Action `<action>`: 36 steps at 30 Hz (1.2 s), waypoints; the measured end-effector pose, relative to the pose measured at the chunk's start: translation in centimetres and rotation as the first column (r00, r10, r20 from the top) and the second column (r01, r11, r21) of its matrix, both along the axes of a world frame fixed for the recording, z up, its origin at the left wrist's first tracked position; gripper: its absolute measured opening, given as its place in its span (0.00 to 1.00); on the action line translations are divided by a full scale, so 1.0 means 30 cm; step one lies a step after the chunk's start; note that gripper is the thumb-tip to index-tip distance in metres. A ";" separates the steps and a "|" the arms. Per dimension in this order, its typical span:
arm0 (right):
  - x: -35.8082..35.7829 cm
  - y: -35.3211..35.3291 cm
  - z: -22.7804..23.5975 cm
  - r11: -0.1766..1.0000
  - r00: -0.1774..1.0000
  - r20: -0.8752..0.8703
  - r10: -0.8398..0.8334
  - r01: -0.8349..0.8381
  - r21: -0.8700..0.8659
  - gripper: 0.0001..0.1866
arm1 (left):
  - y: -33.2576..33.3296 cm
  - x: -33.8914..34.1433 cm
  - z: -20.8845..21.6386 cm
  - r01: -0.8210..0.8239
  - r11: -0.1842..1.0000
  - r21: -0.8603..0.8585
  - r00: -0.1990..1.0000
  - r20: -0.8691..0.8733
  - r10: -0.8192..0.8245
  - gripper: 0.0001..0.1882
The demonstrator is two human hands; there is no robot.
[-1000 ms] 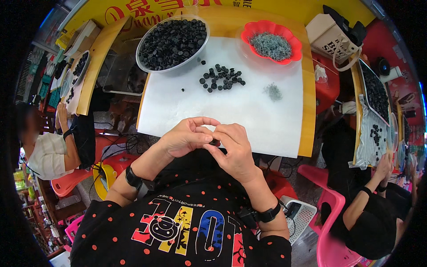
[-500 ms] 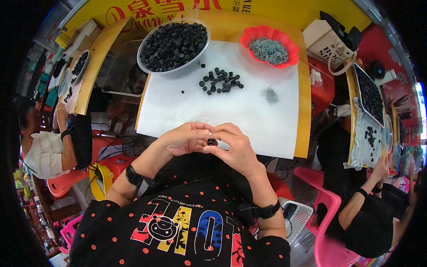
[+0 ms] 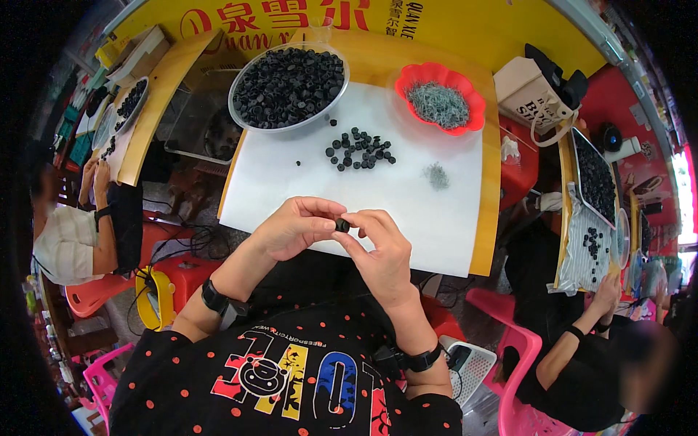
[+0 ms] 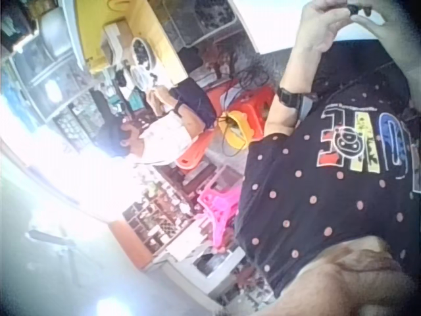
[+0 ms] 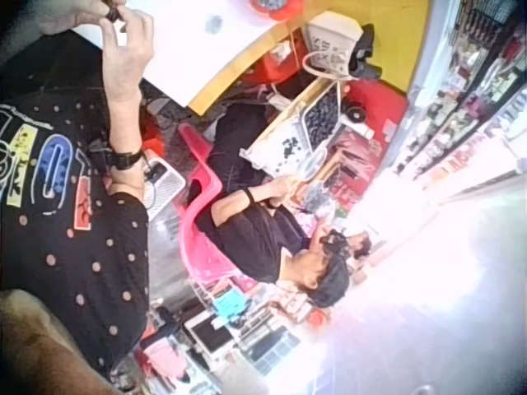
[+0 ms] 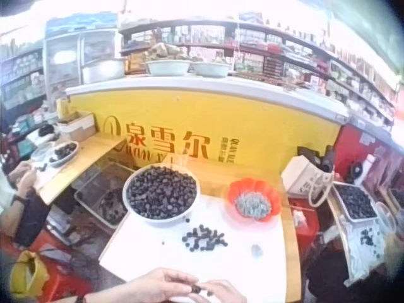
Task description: Assembling small white plastic components into larger black plastic housings by hand.
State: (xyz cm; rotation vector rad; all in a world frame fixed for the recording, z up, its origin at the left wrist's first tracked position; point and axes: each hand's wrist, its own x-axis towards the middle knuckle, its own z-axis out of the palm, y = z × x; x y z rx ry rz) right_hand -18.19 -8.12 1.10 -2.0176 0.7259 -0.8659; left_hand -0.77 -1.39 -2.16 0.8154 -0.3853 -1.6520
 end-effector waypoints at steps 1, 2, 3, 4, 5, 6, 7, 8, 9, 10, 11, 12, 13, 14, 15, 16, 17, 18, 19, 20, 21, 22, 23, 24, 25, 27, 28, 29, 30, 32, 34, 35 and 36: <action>0.005 0.005 -0.004 0.999 0.999 0.009 -0.035 0.035 -0.027 0.16 | 0.001 -0.002 0.001 -0.024 0.999 -0.025 0.999 0.047 0.025 0.15; 0.007 0.004 -0.011 0.996 0.999 0.018 -0.035 0.036 -0.082 0.16 | 0.001 0.001 0.008 -0.026 0.999 -0.029 0.999 0.043 0.028 0.15; 0.009 0.006 -0.012 0.996 0.999 0.014 -0.032 0.033 -0.085 0.16 | 0.004 0.009 0.017 -0.001 1.000 0.000 0.997 0.071 0.001 0.15; 0.012 0.008 -0.012 0.995 0.999 0.019 -0.028 0.029 -0.091 0.16 | 0.005 0.014 0.024 0.024 0.999 0.029 0.995 0.097 -0.027 0.15; 0.015 0.010 -0.010 0.995 0.999 0.024 -0.024 0.026 -0.098 0.16 | 0.004 0.014 0.029 0.022 0.999 0.026 0.995 0.094 -0.024 0.15; 0.015 0.011 -0.009 0.995 1.000 0.021 -0.021 0.023 -0.100 0.16 | 0.003 0.014 0.032 0.029 0.999 0.020 0.988 0.154 -0.031 0.15; 0.015 0.013 -0.008 0.994 0.999 0.007 -0.031 0.032 -0.102 0.16 | 0.003 0.013 0.034 0.036 0.999 0.016 0.976 0.214 -0.038 0.15; 0.018 0.014 -0.007 0.994 0.999 -0.004 -0.041 0.041 -0.102 0.16 | 0.003 0.014 0.035 0.033 0.999 0.014 0.976 0.213 -0.035 0.15; 0.023 0.017 -0.001 0.994 0.999 -0.005 -0.039 0.038 -0.104 0.16 | 0.002 0.013 0.036 0.025 1.000 -0.011 0.973 0.229 -0.022 0.15; 0.029 0.022 0.009 0.992 0.998 -0.017 -0.052 0.050 -0.112 0.17 | 0.001 0.012 0.036 0.018 0.999 -0.035 0.970 0.245 -0.009 0.15; 0.031 0.024 0.016 0.991 0.997 -0.029 -0.068 0.064 -0.120 0.17 | 0.000 0.009 0.035 0.018 0.999 -0.036 0.970 0.243 -0.009 0.15; 0.031 0.024 0.011 0.991 0.997 -0.031 -0.068 0.064 -0.121 0.17 | -0.001 0.005 0.033 0.012 0.999 -0.035 0.974 0.228 -0.004 0.15; 0.030 0.023 0.001 0.986 0.998 -0.035 -0.058 0.052 -0.158 0.17 | -0.002 0.002 0.032 0.006 0.999 -0.033 0.977 0.213 0.001 0.15; 0.031 0.024 -0.006 0.980 0.998 -0.038 -0.046 0.038 -0.194 0.17 | 0.001 0.005 0.030 0.005 0.999 -0.032 0.977 0.212 0.002 0.15; 0.032 0.025 -0.001 0.981 0.998 -0.040 -0.045 0.036 -0.193 0.17 | 0.003 0.010 0.029 0.018 1.000 -0.018 0.979 0.204 -0.014 0.14; 0.032 0.026 0.009 0.984 0.998 -0.054 -0.023 0.013 -0.175 0.17 | 0.005 0.014 0.027 0.032 0.999 -0.004 0.980 0.196 -0.030 0.14; 0.032 0.028 0.014 0.987 0.998 -0.068 -0.002 -0.009 -0.157 0.17 | 0.006 0.014 0.022 0.031 1.000 -0.004 0.980 0.195 -0.029 0.14; 0.033 0.031 0.012 0.988 0.998 -0.070 -0.001 -0.010 -0.157 0.17 | 0.007 0.015 0.015 0.027 0.999 0.019 0.984 0.175 -0.030 0.14; 0.034 0.036 0.008 0.987 0.996 -0.092 -0.014 -0.001 -0.164 0.17 | 0.008 0.015 0.010 0.024 0.999 0.041 0.987 0.156 -0.030 0.13; 0.035 0.039 0.005 0.985 0.993 -0.114 -0.030 0.010 -0.171 0.17 | 0.007 0.014 0.013 0.025 0.999 0.041 0.987 0.155 -0.031 0.13; 0.034 0.040 -0.001 0.985 0.993 -0.115 -0.030 0.010 -0.171 0.17 | 0.006 0.012 0.020 0.026 0.998 0.051 0.979 0.203 -0.036 0.13; 0.032 0.041 -0.008 0.984 0.993 -0.111 -0.044 0.024 -0.178 0.17 | 0.004 0.011 0.025 0.028 0.998 0.060 0.967 0.250 -0.042 0.13; 0.033 0.041 -0.012 0.982 0.993 -0.106 -0.057 0.036 -0.185 0.17 | 0.004 0.012 0.028 0.026 0.998 0.060 0.967 0.250 -0.041 0.13; 0.034 0.042 -0.012 0.982 0.993 -0.105 -0.056 0.035 -0.185 0.17 | 0.004 0.013 0.030 0.033 0.999 0.037 0.955 0.292 -0.043 0.12; 0.035 0.042 -0.012 0.979 0.993 -0.106 -0.058 0.036 -0.200 0.17 | 0.004 0.013 0.031 0.041 0.999 0.014 0.942 0.333 -0.044 0.12; 0.036 0.040 -0.013 0.976 0.993 -0.105 -0.058 0.034 -0.217 0.17 | 0.002 0.006 0.038 0.014 1.000 0.007 0.941 0.338 -0.015 0.11; 0.036 0.039 -0.022 0.971 0.993 -0.095 -0.074 0.050 -0.236 0.17 | 0.001 0.001 0.041 -0.012 1.000 0.001 0.940 0.342 0.011 0.11; 0.034 0.037 -0.028 0.964 0.992 -0.085 -0.093 0.069 -0.255 0.17 | -0.001 -0.005 0.038 -0.012 1.000 0.000 0.940 0.342 0.011 0.11; 0.034 0.033 -0.030 0.964 0.992 -0.085 -0.094 0.070 -0.256 0.17 | -0.003 -0.012 0.031 -0.036 0.999 -0.011 0.939 0.341 0.038 0.11; 0.035 0.023 -0.032 0.969 0.995 -0.052 -0.080 0.066 -0.239 0.16 | -0.004 -0.021 0.019 -0.061 0.998 -0.020 0.938 0.340 0.064 0.11; 0.036 0.020 -0.047 0.962 0.995 -0.042 -0.091 0.077 -0.260 0.15 | -0.002 -0.028 0.009 -0.107 0.994 -0.018 0.944 0.311 0.107 0.11; 0.036 0.020 -0.053 0.955 0.994 -0.033 -0.102 0.089 -0.282 0.15 | -0.002 -0.033 0.001 -0.107 0.994 -0.016 0.945 0.310 0.107 0.11; 0.035 0.021 -0.056 0.956 0.994 -0.033 -0.102 0.089 -0.281 0.15 | -0.002 -0.039 -0.006 -0.128 0.991 -0.025 0.943 0.306 0.130 0.10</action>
